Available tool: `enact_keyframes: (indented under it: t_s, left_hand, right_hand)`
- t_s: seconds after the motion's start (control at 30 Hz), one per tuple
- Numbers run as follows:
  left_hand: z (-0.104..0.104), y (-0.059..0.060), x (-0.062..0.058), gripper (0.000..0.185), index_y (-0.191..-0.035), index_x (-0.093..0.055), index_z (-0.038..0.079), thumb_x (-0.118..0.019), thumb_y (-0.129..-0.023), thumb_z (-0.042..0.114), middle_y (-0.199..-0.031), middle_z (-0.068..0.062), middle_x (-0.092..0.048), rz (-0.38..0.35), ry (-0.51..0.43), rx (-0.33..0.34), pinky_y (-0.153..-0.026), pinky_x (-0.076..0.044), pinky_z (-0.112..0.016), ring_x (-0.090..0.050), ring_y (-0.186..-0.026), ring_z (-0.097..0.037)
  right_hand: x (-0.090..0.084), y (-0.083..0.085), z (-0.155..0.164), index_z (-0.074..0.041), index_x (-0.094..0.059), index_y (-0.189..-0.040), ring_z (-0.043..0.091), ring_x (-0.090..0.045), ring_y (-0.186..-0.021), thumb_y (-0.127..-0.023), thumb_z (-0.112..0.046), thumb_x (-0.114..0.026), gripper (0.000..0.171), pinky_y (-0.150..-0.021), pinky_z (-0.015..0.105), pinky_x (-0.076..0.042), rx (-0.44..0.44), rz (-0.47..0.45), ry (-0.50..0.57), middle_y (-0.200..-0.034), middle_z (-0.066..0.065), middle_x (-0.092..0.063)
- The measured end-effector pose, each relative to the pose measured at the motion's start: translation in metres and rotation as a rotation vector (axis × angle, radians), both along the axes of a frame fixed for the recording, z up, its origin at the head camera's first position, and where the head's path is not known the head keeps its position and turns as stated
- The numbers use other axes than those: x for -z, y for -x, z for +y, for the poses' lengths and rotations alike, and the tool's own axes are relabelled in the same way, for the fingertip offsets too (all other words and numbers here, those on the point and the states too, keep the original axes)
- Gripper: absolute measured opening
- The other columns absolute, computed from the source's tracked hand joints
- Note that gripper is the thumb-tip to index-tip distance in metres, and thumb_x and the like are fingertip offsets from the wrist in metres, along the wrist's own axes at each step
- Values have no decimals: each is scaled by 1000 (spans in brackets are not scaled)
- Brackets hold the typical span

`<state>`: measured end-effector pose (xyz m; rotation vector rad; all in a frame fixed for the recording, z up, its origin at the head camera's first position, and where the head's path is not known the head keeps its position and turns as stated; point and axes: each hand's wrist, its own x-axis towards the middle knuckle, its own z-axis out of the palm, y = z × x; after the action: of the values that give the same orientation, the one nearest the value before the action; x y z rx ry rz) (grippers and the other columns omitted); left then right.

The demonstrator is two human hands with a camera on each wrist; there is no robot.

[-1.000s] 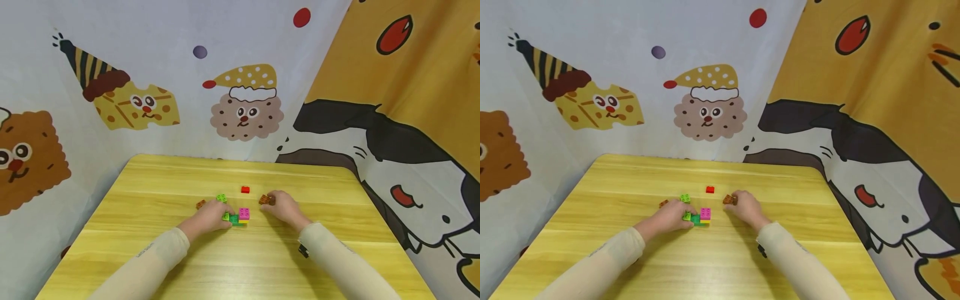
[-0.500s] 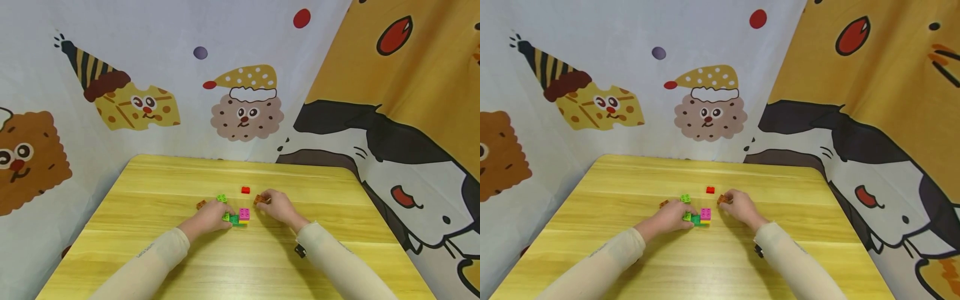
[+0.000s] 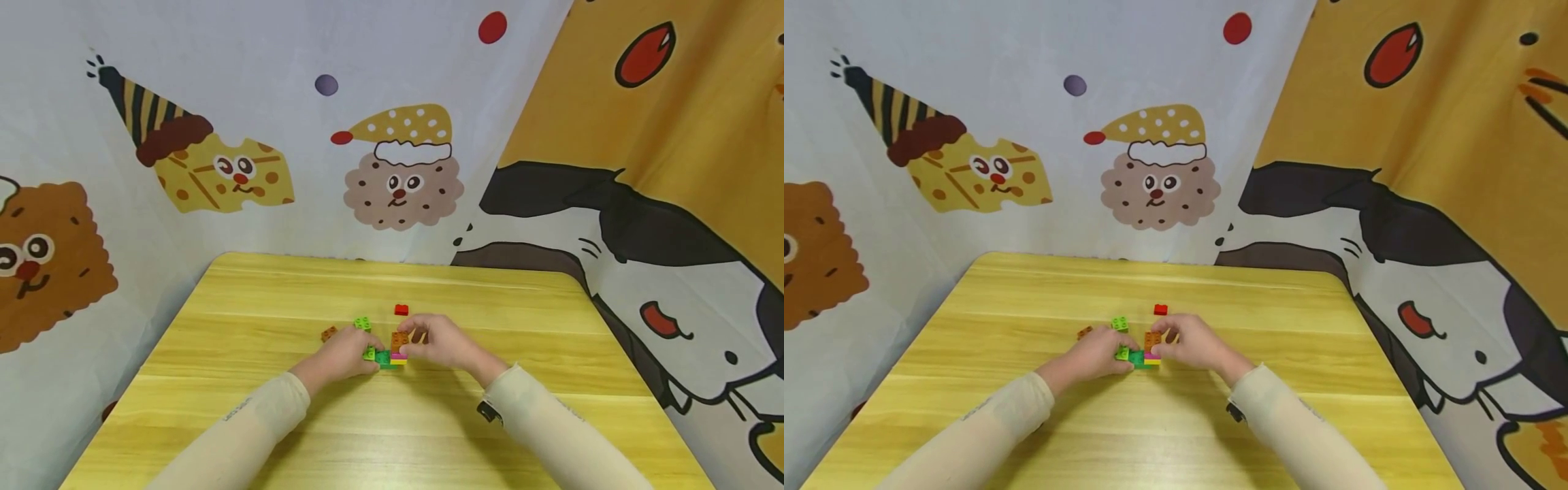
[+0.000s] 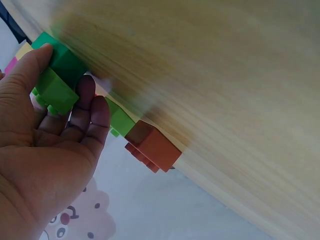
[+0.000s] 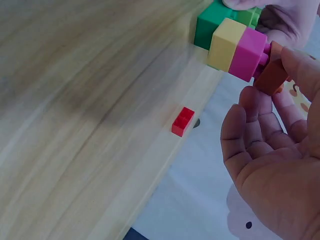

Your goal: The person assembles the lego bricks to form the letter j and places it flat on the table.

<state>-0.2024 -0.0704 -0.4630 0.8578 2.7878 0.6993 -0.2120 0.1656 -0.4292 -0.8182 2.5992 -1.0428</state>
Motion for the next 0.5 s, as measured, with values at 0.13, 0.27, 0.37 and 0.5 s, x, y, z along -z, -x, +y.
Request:
enact_keyframes:
  t_s: [0.13, 0.27, 0.37, 0.5]
  left_hand:
    - [0, 0, -1, 28, -102, -72, 18, -78, -76, 28, -96, 10, -67, 3, -8, 0, -64, -46, -22, -52, -72, -5]
    - [-1, -1, -2, 28, -102, -72, 18, -78, -77, 28, -97, 9, -67, 8, -9, 4, -64, -46, -22, -52, -73, -5]
    - [-1, -1, -2, 28, -103, -72, 18, -77, -77, 28, -99, 9, -67, 7, -9, 9, -65, -46, -22, -53, -73, -5]
    - [-1, -2, -3, 29, -105, -72, 17, -77, -78, 28, -103, 7, -68, 5, -9, 12, -68, -48, -23, -54, -76, -5]
  right_hand:
    - [1, -3, -1, -25, -62, -114, 10, -58, -86, -81, -38, -72, 37, -64, 27, -51, 7, 27, -13, -100, -14, -62]
    - [1, -5, -1, -26, -59, -118, 12, -58, -91, -82, -45, -68, 41, -68, 28, -52, 38, -8, 29, -107, -11, -61]
    - [3, -6, -2, -28, -58, -120, 15, -59, -97, -85, -49, -62, 41, -75, 31, -52, 98, -116, 120, -114, -4, -61]
    - [9, -10, -4, -28, -56, -124, 23, -56, -110, -88, -47, -59, 40, -86, 40, -51, 170, -353, 288, -126, 2, -55]
